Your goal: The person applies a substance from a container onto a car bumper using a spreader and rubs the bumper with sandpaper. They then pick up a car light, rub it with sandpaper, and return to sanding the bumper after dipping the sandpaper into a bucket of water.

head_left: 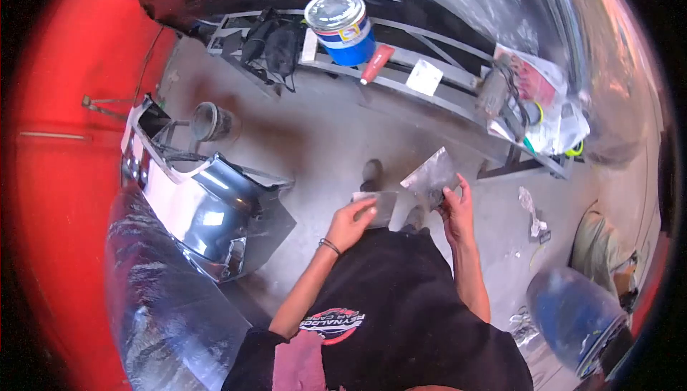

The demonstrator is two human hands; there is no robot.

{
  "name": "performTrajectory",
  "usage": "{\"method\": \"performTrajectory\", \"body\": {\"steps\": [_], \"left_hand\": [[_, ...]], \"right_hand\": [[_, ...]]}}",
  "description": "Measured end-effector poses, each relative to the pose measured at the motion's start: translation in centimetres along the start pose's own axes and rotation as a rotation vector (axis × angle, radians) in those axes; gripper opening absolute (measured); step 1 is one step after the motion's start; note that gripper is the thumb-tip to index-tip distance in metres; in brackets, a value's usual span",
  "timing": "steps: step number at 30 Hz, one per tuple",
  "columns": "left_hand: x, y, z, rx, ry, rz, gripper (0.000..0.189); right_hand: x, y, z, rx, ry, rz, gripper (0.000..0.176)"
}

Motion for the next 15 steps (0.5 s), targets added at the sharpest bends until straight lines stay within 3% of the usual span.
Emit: {"method": "performTrajectory", "body": {"steps": [2,6,9,11,15], "left_hand": [[2.9,-2.1,-1.1,-0.056,0.159,0.0,0.044],[9.5,-5.5,-1.0,-0.211,0.249,-0.005,0.042],[16.1,-0.9,-0.5,-0.442,0.213,0.061,0.042],[18.2,-4.9,1.5,-0.731,0.2,0.111,0.041],[22.8,-3.0,5.0,-0.682,0.246,0.226,0.041]], "right_hand": [[1.8,1.0,-2.1,0.028,0.005,-0.011,0.064],[5.7,3.5,-7.3,-0.049,0.06,0.011,0.045],[7.9,5.2,-11.9,-0.248,0.111,0.066,0.034],[9.2,6.3,-14.2,-0.329,0.123,0.065,0.03],[13.3,7.2,-15.8,-0.418,0.065,0.059,0.024]]}}
Point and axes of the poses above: each hand's wrist, its own x-axis towards the middle knuckle, its own z-axis out of the back of the hand, y = z × x, the point moved 7 cm from there along x, towards the middle knuckle, and after that the axes turned 15 degrees about -x, right-handed, at the moved point
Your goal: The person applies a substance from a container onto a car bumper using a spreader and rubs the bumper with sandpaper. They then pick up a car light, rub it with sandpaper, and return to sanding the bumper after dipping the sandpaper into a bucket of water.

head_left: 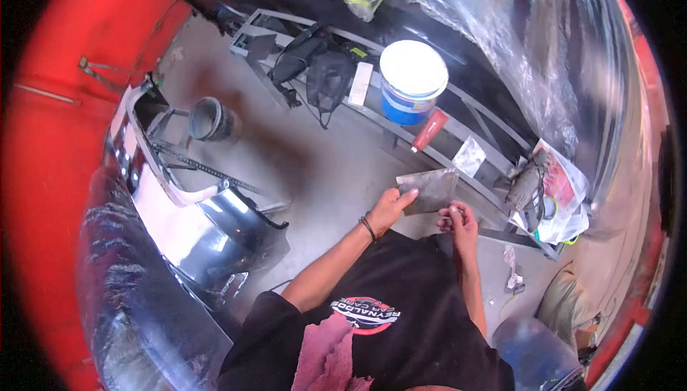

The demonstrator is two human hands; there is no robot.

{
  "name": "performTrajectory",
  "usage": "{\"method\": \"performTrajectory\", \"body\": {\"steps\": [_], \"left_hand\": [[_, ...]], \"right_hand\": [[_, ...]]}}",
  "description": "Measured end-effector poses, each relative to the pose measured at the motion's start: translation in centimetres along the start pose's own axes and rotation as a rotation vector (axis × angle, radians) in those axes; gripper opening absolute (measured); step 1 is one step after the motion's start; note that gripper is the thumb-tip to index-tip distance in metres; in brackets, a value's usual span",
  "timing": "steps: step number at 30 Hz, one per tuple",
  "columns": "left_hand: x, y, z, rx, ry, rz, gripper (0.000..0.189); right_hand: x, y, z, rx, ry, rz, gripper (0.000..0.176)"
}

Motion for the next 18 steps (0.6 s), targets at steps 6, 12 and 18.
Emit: {"method": "performTrajectory", "body": {"steps": [6,12,18], "left_hand": [[-0.5,-4.3,2.9,-0.24,-0.148,-0.017,0.038],[0.1,-3.8,3.4,-0.563,-0.133,-0.105,0.038],[3.9,-3.3,0.0,-0.66,-0.034,0.028,0.04]], "right_hand": [[7.3,-0.5,6.2,-0.556,-0.398,0.119,0.042],[14.4,0.5,9.5,-1.091,-0.679,0.136,0.069],[16.7,-0.7,10.8,-0.775,-0.607,0.038,0.064]]}}
Point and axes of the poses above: each hand's wrist, its own x-axis towards the middle knuckle, its own z-axis out of the back of the hand, y = z × x, the point moved 7 cm from there along x, towards the middle knuckle, and after that the axes turned 15 degrees about -x, right-handed, at the moved point
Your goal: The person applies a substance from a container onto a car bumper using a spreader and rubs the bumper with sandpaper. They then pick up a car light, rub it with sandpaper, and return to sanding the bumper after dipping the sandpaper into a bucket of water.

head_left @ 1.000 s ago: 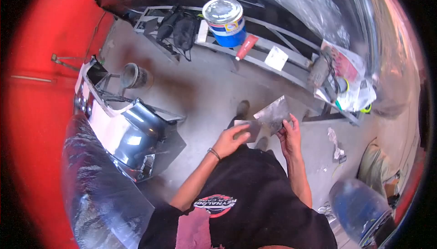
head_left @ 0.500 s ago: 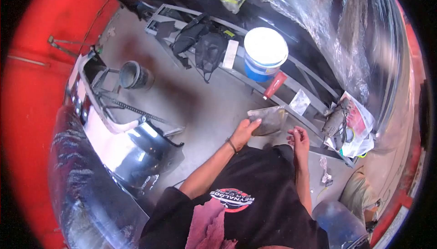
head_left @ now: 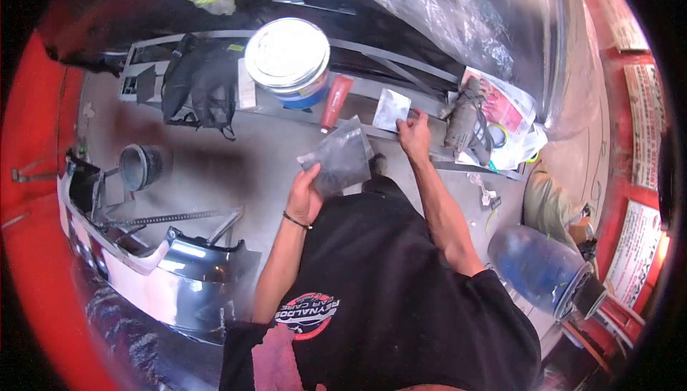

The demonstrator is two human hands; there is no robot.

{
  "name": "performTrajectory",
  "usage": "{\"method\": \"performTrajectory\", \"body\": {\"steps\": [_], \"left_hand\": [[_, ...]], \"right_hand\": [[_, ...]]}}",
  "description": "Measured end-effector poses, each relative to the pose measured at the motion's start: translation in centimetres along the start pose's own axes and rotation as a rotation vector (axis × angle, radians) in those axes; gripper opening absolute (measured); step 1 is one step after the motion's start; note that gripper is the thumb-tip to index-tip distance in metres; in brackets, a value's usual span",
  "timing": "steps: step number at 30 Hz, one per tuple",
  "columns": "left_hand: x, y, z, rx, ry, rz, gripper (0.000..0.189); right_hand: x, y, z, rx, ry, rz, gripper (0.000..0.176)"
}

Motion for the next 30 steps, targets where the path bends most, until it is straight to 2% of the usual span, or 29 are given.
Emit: {"method": "performTrajectory", "body": {"steps": [1,4,5,7,9,11,14,16,21,23,25,27,28,30], "left_hand": [[1.1,0.6,-0.2,-0.019,0.012,-0.002,0.041],[4.6,2.6,-1.7,-0.134,0.028,0.073,0.041],[5.9,3.3,-2.2,-0.126,0.034,0.089,0.041],[8.6,5.1,-2.9,-0.171,0.102,0.136,0.045],[11.3,7.0,-3.0,-0.174,0.096,0.174,0.045],[13.6,8.6,-3.0,-0.178,0.084,0.209,0.045],[16.0,10.3,-1.4,0.019,-0.042,0.198,0.044],[15.8,10.1,-2.1,0.156,-0.115,0.204,0.04],[14.5,8.9,-3.5,0.388,-0.109,0.201,0.04],[14.5,8.2,-2.8,0.557,-0.281,0.159,0.038],[13.6,7.5,-4.0,0.596,-0.264,0.168,0.036],[11.9,6.4,-5.1,0.596,-0.305,0.112,0.037],[11.5,6.2,-4.3,0.594,-0.307,0.109,0.037],[10.6,5.8,-2.8,0.471,-0.249,0.078,0.038]], "right_hand": [[-0.2,-0.4,0.5,0.0,-0.006,-0.017,0.064],[-1.5,-1.5,3.6,0.186,-0.1,0.056,0.033],[-2.6,-2.5,5.0,0.187,-0.114,0.043,0.033],[-5.9,-4.2,6.8,0.443,0.093,-0.042,0.028],[-9.0,-6.9,7.4,0.522,0.137,-0.027,0.023],[-12.0,-10.7,7.6,0.52,0.16,-0.112,0.022],[-15.5,-13.8,8.1,0.546,0.17,-0.257,0.02],[-16.4,-14.9,8.5,0.58,0.145,-0.322,0.02],[-16.3,-14.7,9.3,0.759,0.097,-0.473,0.024],[-15.4,-14.7,9.1,0.749,0.086,-0.447,0.023],[-15.1,-13.2,9.9,0.734,0.077,-0.417,0.023],[-14.8,-10.0,11.5,0.897,0.094,-0.363,0.032],[-14.7,-9.6,11.7,0.895,0.097,-0.361,0.032],[-14.5,-8.1,11.7,0.95,0.186,-0.296,0.044]]}}
Point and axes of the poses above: each hand's wrist, its own x-axis towards the middle knuckle, its own z-axis out of the back of the hand, y = z × x, the point moved 7 cm from there along x, towards the middle knuckle, and after that the axes turned 15 degrees about -x, right-handed, at the moved point
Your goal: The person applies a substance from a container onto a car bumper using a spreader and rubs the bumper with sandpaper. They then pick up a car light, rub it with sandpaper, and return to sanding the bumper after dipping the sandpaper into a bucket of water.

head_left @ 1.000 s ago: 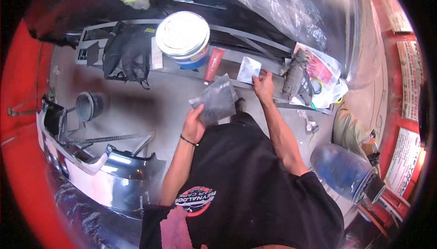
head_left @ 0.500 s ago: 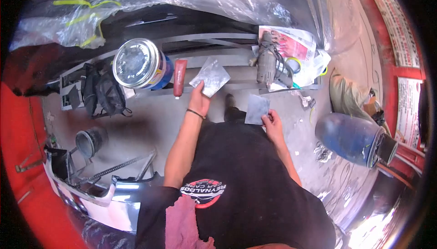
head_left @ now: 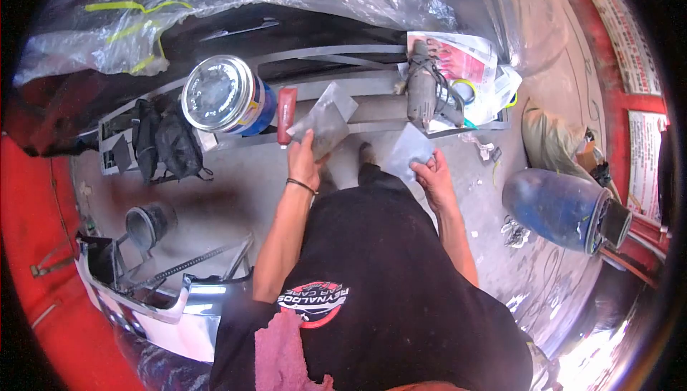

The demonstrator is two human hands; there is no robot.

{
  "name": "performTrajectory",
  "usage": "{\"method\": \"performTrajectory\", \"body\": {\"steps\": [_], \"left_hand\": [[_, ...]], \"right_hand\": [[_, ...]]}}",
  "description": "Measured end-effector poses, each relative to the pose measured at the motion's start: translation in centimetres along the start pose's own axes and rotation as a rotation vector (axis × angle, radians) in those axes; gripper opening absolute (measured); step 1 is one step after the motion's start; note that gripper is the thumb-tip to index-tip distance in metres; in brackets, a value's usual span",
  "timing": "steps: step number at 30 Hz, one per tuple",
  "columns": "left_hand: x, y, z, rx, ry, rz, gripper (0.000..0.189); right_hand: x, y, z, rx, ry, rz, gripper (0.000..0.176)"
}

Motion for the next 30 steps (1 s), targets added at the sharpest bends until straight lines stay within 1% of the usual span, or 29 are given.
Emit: {"method": "performTrajectory", "body": {"steps": [1,2,3,4,6,7,9,10,11,13,14,16,20,22,26,28,29,30], "left_hand": [[-1.0,-0.2,0.4,-0.001,-0.004,0.002,0.038],[-2.0,-0.2,0.5,-0.065,0.018,-0.002,0.035],[-2.8,-0.3,0.5,-0.13,0.038,-0.002,0.032],[-3.3,0.1,0.8,-0.133,0.031,0.008,0.032],[-4.2,0.6,0.9,0.075,0.08,-0.064,0.033],[-4.6,1.1,1.0,0.075,0.076,-0.043,0.033],[-5.5,0.7,-0.6,0.22,0.264,-0.196,0.028],[-6.7,0.3,-1.8,0.187,0.299,-0.166,0.025],[-6.8,0.7,-1.4,0.185,0.3,-0.145,0.025],[-7.0,0.9,-1.3,0.313,0.391,-0.18,0.028],[-7.4,1.1,-1.0,0.31,0.395,-0.17,0.028],[-7.9,1.1,-1.0,0.263,0.414,-0.189,0.028],[-10.1,1.4,-0.4,0.151,0.415,-0.15,0.027],[-11.2,1.7,-0.1,0.22,0.437,-0.19,0.027],[-14.5,3.0,-0.6,0.265,0.484,-0.267,0.028],[-17.3,3.8,-1.7,0.377,0.536,-0.359,0.025],[-18.8,4.4,-2.1,0.385,0.551,-0.368,0.025],[-20.6,4.9,-2.8,0.448,0.595,-0.398,0.026]], "right_hand": [[-0.5,0.8,-0.6,-0.001,0.001,-0.004,0.044],[-1.0,1.5,-1.5,0.058,0.023,-0.025,0.043],[-1.4,1.7,-2.2,0.115,0.042,-0.05,0.043],[-1.5,1.5,-2.5,0.11,0.038,-0.061,0.043],[-2.1,0.7,-3.7,0.288,0.157,-0.142,0.04],[-2.7,1.4,-4.5,0.286,0.142,-0.157,0.04],[-3.9,3.1,-6.3,0.337,0.085,-0.194,0.037],[-4.2,3.6,-6.9,0.322,0.119,-0.15,0.04],[-4.8,3.8,-7.3,0.319,0.101,-0.161,0.04],[-5.5,4.9,-7.9,0.23,0.069,-0.066,0.043],[-5.9,4.5,-8.1,0.227,0.059,-0.07,0.043],[-6.5,4.3,-7.9,0.202,0.008,-0.002,0.045],[-8.3,3.6,-7.9,0.262,0.018,0.003,0.043],[-9.3,3.0,-7.4,0.269,-0.036,0.004,0.043],[-12.1,2.5,-6.5,0.29,-0.058,0.034,0.04],[-14.0,2.2,-5.4,0.284,-0.07,0.095,0.034],[-15.2,1.8,-4.7,0.294,-0.073,0.11,0.034],[-16.4,1.6,-4.0,0.275,-0.073,0.149,0.03]]}}
Point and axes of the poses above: each hand's wrist, its own x-axis towards the middle knuckle, its own z-axis out of the back of the hand, y = z × x, the point moved 7 cm from there along x, towards the middle knuckle, and after that the axes turned 15 degrees about -x, right-handed, at the moved point
